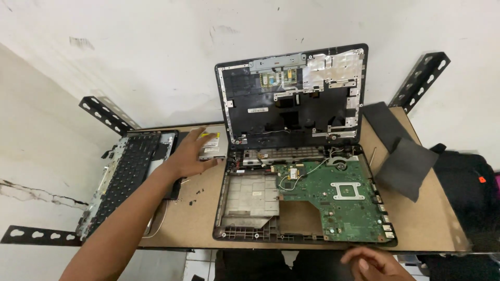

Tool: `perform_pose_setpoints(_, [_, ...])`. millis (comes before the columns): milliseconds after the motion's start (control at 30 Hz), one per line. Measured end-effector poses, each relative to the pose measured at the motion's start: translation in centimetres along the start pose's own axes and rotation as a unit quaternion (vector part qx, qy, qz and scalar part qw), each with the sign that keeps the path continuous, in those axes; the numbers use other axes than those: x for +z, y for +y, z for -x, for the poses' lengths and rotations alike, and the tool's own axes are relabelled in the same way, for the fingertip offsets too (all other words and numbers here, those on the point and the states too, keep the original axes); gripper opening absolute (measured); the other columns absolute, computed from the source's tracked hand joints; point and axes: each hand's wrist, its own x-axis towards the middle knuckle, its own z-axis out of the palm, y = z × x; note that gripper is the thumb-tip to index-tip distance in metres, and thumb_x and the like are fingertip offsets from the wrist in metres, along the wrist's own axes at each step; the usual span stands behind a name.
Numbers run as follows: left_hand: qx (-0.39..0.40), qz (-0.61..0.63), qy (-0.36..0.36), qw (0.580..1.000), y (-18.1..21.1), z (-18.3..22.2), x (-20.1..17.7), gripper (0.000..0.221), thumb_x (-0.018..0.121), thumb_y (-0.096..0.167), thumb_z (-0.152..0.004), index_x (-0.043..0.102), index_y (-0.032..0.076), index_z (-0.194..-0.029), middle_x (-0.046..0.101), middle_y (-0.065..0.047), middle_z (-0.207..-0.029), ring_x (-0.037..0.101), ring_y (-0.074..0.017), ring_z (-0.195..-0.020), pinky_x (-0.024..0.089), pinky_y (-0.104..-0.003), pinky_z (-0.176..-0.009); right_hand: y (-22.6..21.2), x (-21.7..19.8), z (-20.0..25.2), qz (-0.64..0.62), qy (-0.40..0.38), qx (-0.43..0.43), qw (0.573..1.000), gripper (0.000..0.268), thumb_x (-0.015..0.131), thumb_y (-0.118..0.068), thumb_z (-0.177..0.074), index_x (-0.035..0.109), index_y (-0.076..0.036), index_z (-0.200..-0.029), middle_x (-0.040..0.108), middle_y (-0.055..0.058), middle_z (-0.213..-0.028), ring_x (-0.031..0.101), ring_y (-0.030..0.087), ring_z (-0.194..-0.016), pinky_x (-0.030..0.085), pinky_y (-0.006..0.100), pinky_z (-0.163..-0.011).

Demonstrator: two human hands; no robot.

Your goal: Disassembling a laptop by removing screws and internal components like the optical drive

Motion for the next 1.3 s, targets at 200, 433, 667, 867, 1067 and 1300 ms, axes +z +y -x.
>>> perform_pose_setpoints(200, [-0.026,-0.037,-0.020,0.999,1.2,0.3,-0.3,0.076,0.060,0.045,-0.081,0.027,0.022,-0.146,0.019,-0.017,-0.151,0.012,-0.0380,-0.141,0.017,-0.052,-0.111,-1.8,-6.8,0.5,0.260,-0.131,-0.015,0.957,0.034,0.074,-0.030,-0.077,0.077,-0.011,-0.105,0.080,0.007,-0.107,0.079,0.015,-0.089,0.058,0.023,-0.073])
perform_pose_setpoints(433, [-0.003,-0.074,0.006,0.997,1.6,-0.6,-0.2,0.077,0.059,0.046,-0.076,0.034,0.018,-0.144,0.021,-0.023,-0.150,0.017,-0.0416,-0.139,0.019,-0.055,-0.109,-7.8,-4.1,1.5,-0.155,-0.097,-0.256,0.949,0.032,0.074,-0.012,-0.086,0.056,0.012,-0.096,0.043,0.016,-0.066,0.036,0.021,-0.046,0.030,0.033,-0.040])
perform_pose_setpoints(667, [-0.074,-0.042,-0.023,0.996,2.6,-0.6,-1.3,0.079,0.063,0.053,-0.071,0.039,0.026,-0.141,0.019,-0.023,-0.150,0.016,-0.0409,-0.139,0.019,-0.060,-0.107,-6.9,-6.4,-1.4,-0.298,-0.221,-0.197,0.908,0.023,0.044,-0.020,-0.101,0.048,0.002,-0.101,0.050,0.015,-0.063,0.039,0.018,-0.040,0.037,0.031,-0.036])
perform_pose_setpoints(867, [-0.062,-0.034,-0.029,0.997,2.7,-0.1,-1.9,0.074,0.073,0.013,-0.071,0.045,0.025,-0.138,0.019,-0.023,-0.151,0.022,-0.0419,-0.138,0.026,-0.057,-0.108,-6.6,-6.8,-1.1,-0.306,-0.091,-0.126,0.939,0.022,0.045,-0.022,-0.099,0.051,-0.002,-0.092,0.043,0.011,-0.059,0.035,0.017,-0.039,0.036,0.031,-0.036])
perform_pose_setpoints(1067, [-0.082,-0.032,0.018,0.996,1.9,0.0,-1.3,0.072,0.073,0.008,-0.072,0.048,0.027,-0.136,0.018,-0.020,-0.152,0.017,-0.0426,-0.138,0.029,-0.056,-0.106,-2.2,-13.0,-3.7,-0.146,-0.040,-0.116,0.982,0.021,0.047,-0.020,-0.095,0.052,0.000,-0.093,0.052,0.017,-0.071,0.045,0.024,-0.044,0.038,0.036,-0.038])
perform_pose_setpoints(1300, [-0.020,-0.082,0.039,0.996,0.2,0.1,-0.5,0.069,0.067,0.006,-0.076,0.046,0.028,-0.138,0.014,-0.014,-0.154,0.013,-0.0445,-0.138,0.034,-0.059,-0.102,3.3,-21.4,-6.5,-0.123,-0.204,-0.185,0.953,0.045,0.039,-0.036,-0.101,0.046,0.004,-0.082,0.042,0.014,-0.057,0.037,0.022,-0.042,0.028,0.034,-0.035])
